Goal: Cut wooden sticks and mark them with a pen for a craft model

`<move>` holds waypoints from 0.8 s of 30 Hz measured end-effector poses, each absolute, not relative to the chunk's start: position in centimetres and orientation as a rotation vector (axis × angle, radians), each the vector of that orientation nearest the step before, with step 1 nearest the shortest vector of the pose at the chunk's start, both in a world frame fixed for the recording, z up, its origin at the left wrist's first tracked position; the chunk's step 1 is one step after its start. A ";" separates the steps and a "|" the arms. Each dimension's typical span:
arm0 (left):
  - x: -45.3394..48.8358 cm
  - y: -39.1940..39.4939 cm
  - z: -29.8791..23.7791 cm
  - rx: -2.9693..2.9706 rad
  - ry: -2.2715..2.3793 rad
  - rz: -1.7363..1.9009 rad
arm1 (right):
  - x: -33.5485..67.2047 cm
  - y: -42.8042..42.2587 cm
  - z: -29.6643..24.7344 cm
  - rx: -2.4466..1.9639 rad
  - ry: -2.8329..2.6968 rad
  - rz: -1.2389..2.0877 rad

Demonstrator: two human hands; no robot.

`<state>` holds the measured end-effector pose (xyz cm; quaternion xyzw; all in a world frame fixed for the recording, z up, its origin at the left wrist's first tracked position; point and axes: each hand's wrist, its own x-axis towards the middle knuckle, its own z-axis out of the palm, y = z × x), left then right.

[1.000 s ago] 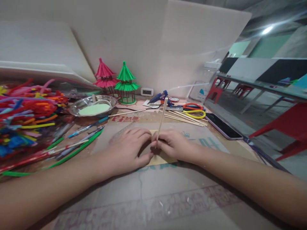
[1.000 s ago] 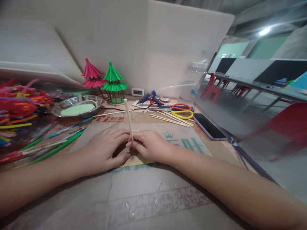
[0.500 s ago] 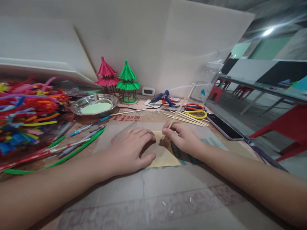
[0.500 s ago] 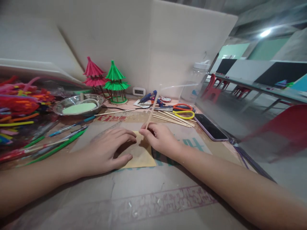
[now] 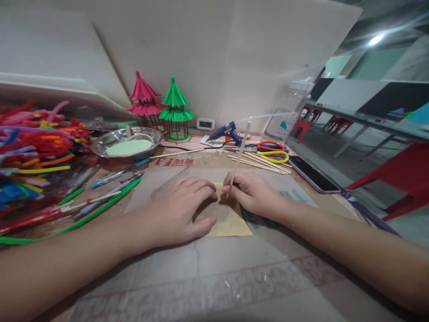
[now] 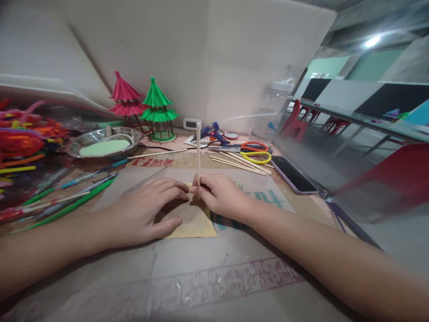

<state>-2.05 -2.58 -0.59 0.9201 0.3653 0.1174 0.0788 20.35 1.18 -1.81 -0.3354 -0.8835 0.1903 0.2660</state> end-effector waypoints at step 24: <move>-2.1 -2.6 -0.5 2.761 1.089 0.339 | 20.3 1.3 -2.1 -0.918 -2.381 0.431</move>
